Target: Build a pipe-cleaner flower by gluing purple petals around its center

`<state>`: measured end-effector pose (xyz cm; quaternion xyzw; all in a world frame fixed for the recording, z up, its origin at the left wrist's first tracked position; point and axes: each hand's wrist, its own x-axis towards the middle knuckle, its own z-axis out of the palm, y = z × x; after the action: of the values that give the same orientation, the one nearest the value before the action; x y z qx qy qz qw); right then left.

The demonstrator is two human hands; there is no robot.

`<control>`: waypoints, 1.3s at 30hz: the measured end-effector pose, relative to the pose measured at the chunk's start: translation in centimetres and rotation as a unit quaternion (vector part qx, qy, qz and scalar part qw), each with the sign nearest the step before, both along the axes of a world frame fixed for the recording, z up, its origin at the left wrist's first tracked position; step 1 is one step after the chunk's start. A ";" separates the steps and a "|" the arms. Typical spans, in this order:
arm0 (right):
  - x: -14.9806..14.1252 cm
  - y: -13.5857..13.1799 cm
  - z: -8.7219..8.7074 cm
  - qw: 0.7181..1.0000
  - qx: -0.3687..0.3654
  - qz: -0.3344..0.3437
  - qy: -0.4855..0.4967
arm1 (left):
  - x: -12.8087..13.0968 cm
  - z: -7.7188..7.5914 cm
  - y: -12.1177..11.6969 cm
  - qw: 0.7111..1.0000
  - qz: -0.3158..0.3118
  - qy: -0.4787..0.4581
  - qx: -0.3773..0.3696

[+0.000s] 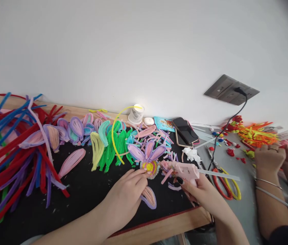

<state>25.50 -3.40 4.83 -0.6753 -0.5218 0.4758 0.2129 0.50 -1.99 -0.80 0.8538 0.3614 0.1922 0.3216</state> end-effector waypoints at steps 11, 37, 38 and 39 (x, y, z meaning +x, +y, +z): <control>-0.6 1.1 -1.1 0.999 -0.010 0.033 0.001 | 0.0 -0.1 -0.1 1.000 0.004 -0.004 -0.007; -1.5 1.5 0.0 0.990 0.012 0.073 -0.116 | 0.0 0.0 -0.1 1.000 0.000 0.000 -0.003; -1.9 1.6 0.5 0.987 0.030 0.084 -0.135 | 0.0 0.1 -0.1 1.000 -0.001 0.001 -0.003; -2.2 1.7 1.0 0.982 0.051 0.097 -0.155 | 0.0 0.2 -0.1 1.000 0.000 0.002 -0.004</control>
<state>23.26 -1.73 5.87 -0.6754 -0.6351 0.3564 0.1159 0.51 -2.13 -0.62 0.8531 0.3627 0.1888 0.3241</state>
